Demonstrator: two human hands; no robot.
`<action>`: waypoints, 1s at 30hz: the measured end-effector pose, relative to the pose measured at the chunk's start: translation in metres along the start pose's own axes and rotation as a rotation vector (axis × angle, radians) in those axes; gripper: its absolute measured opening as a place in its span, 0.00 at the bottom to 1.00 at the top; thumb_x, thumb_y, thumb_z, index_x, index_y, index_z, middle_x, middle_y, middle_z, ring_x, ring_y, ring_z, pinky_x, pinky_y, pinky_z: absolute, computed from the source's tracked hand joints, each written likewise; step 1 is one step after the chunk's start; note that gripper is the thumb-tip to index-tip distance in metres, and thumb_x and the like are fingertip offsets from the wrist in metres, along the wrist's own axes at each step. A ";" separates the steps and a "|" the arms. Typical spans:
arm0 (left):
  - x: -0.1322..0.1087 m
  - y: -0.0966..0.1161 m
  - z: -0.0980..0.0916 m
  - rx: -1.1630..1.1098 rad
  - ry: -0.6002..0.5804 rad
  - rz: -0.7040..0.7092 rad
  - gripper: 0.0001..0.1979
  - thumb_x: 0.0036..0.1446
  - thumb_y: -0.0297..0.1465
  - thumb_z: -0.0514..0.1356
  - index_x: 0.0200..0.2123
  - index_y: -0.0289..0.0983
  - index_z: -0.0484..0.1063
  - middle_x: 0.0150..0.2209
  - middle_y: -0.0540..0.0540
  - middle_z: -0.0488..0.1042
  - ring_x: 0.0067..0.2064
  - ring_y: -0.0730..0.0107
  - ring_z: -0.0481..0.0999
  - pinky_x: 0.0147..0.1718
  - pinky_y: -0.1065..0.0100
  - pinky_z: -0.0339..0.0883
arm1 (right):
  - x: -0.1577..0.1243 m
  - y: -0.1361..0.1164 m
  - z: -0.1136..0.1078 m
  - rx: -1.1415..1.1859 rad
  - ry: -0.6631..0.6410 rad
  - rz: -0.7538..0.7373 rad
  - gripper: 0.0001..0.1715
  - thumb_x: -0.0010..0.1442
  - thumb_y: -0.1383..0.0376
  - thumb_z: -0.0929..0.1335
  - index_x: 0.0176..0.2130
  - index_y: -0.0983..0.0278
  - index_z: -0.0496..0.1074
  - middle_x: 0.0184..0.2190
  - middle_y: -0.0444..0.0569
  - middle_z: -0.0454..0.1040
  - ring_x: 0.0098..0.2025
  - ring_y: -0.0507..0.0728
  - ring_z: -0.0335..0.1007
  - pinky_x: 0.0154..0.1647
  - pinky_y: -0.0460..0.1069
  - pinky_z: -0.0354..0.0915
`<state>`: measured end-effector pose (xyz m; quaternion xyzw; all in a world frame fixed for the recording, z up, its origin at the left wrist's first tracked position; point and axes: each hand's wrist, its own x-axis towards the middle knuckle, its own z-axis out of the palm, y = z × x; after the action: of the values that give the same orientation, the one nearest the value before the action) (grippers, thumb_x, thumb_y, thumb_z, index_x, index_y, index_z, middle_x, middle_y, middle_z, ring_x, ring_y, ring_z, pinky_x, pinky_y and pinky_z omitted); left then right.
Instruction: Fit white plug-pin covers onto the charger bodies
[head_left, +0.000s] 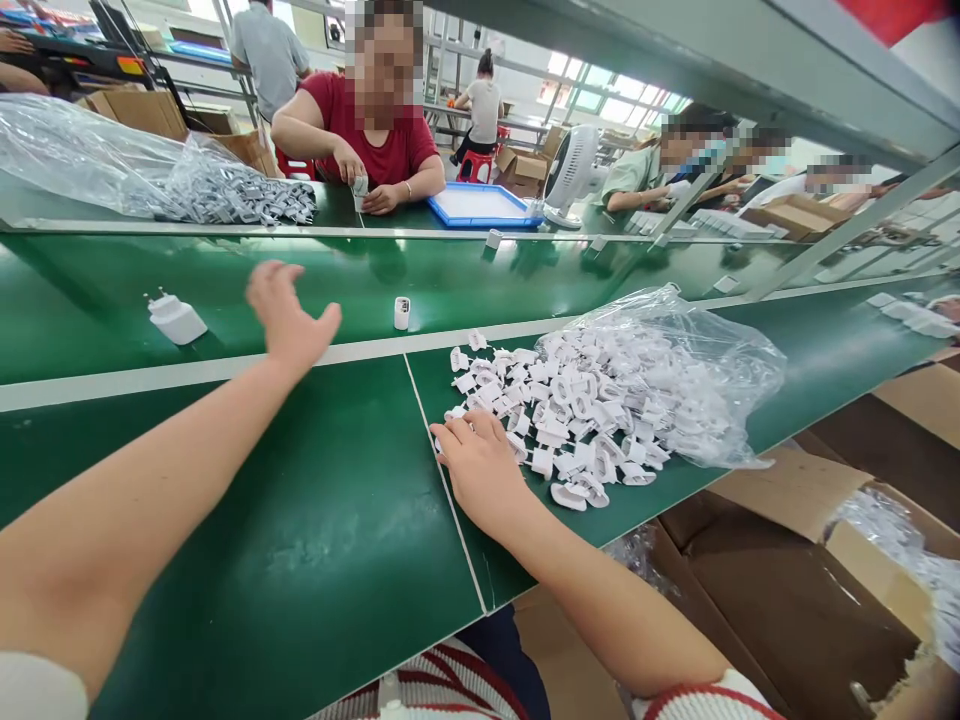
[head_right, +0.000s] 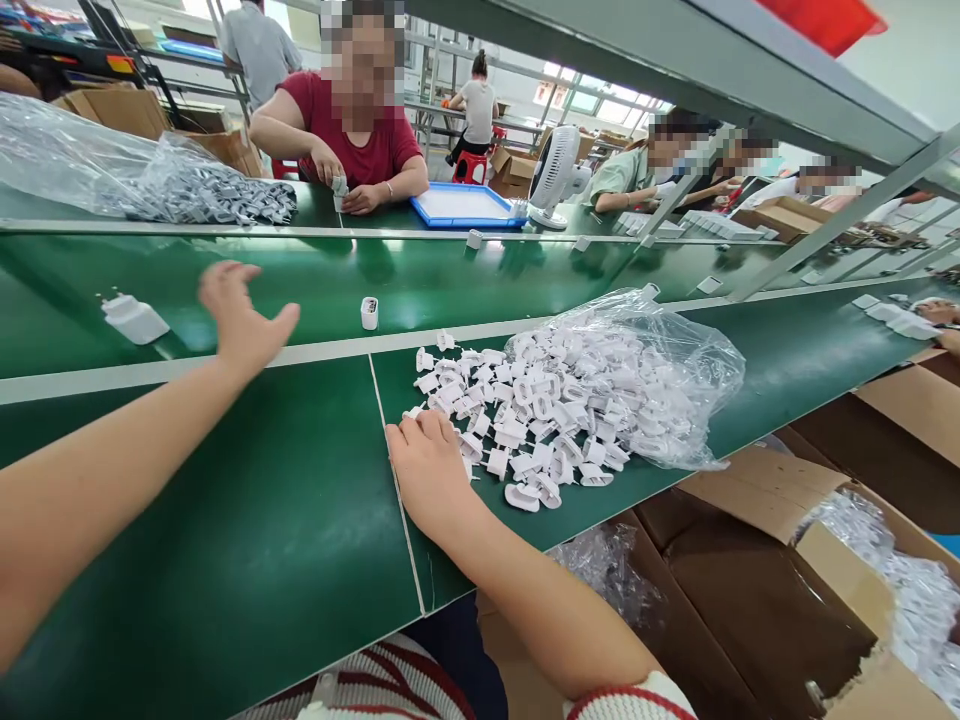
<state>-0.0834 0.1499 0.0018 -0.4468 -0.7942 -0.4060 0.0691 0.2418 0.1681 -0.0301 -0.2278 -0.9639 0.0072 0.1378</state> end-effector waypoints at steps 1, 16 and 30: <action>0.007 0.010 0.022 -0.045 -0.004 -0.026 0.35 0.58 0.52 0.63 0.58 0.36 0.61 0.65 0.37 0.60 0.70 0.51 0.52 0.58 0.56 0.52 | 0.004 0.000 0.005 0.015 0.026 0.002 0.17 0.68 0.71 0.64 0.55 0.64 0.74 0.46 0.56 0.79 0.53 0.65 0.73 0.63 0.64 0.65; -0.045 0.040 0.047 -0.275 -0.352 -0.059 0.23 0.59 0.37 0.64 0.57 0.41 0.74 0.53 0.44 0.80 0.51 0.56 0.79 0.57 0.57 0.68 | 0.031 0.008 -0.032 1.505 0.062 0.425 0.27 0.50 0.56 0.79 0.49 0.60 0.79 0.35 0.45 0.81 0.30 0.51 0.72 0.37 0.50 0.71; -0.191 0.003 -0.067 -0.354 -0.462 -0.191 0.27 0.52 0.47 0.70 0.50 0.40 0.73 0.48 0.43 0.76 0.48 0.54 0.76 0.48 0.54 0.71 | 0.073 -0.071 -0.023 1.558 -0.396 0.243 0.21 0.51 0.56 0.80 0.43 0.62 0.81 0.35 0.46 0.80 0.31 0.50 0.73 0.35 0.48 0.71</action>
<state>0.0149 -0.0216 -0.0431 -0.4559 -0.7440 -0.4305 -0.2307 0.1545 0.1359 0.0166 -0.1639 -0.6573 0.7310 0.0821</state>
